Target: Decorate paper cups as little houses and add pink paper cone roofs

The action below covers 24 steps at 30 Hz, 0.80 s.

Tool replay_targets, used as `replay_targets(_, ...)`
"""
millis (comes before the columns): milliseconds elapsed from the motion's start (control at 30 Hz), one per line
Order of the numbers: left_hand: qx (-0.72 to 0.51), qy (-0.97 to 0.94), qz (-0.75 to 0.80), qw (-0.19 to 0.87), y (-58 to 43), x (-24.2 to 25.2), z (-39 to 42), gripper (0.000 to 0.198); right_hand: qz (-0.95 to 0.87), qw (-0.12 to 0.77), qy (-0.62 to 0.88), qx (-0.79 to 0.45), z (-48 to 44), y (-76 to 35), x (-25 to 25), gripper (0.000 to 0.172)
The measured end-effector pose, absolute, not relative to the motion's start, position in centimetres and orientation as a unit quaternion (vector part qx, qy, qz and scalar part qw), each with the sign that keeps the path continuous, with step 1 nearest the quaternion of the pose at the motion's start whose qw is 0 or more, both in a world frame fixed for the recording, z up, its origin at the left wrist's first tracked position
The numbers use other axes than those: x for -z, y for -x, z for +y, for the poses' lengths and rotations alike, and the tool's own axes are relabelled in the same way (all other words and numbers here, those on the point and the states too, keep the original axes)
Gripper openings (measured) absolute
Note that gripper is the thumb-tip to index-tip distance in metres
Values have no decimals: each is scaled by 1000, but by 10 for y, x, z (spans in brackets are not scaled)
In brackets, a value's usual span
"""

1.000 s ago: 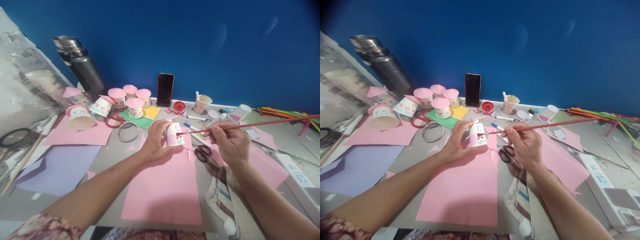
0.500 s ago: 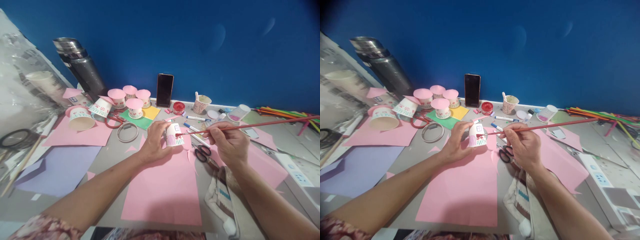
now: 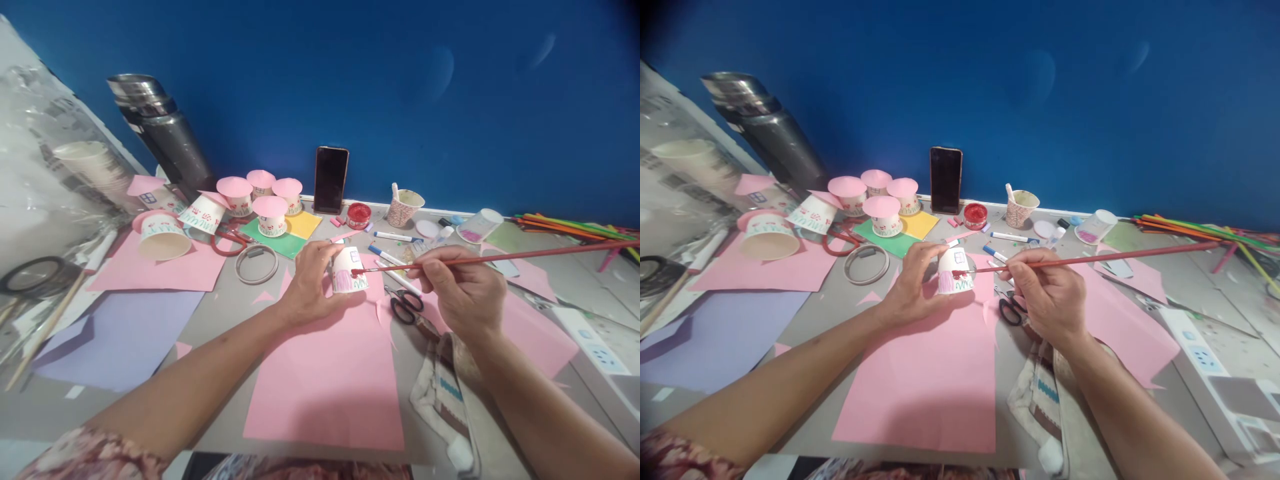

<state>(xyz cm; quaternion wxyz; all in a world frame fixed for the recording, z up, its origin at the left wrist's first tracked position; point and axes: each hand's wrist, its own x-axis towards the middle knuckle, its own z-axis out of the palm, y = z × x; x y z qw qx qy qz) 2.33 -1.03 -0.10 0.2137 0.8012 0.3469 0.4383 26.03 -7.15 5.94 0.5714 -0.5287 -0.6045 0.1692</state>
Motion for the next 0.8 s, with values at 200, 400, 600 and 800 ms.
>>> replay_targets(200,-442,-804,340,207,-23,1,-10,81,-606,569,531,-162,-70,-262,-60,24)
replay_targets(400,-442,-802,345,205,-24,1,-11,81,-604,575,532,-149,-70,-264,-60,26)
replay_targets(600,-438,-808,343,196,-24,1,-10,82,-614,557,537,-156,-72,-257,-61,26)
replay_targets(800,-443,-804,348,193,-26,0,-12,81,-606,569,541,-129,-73,-261,-63,24)
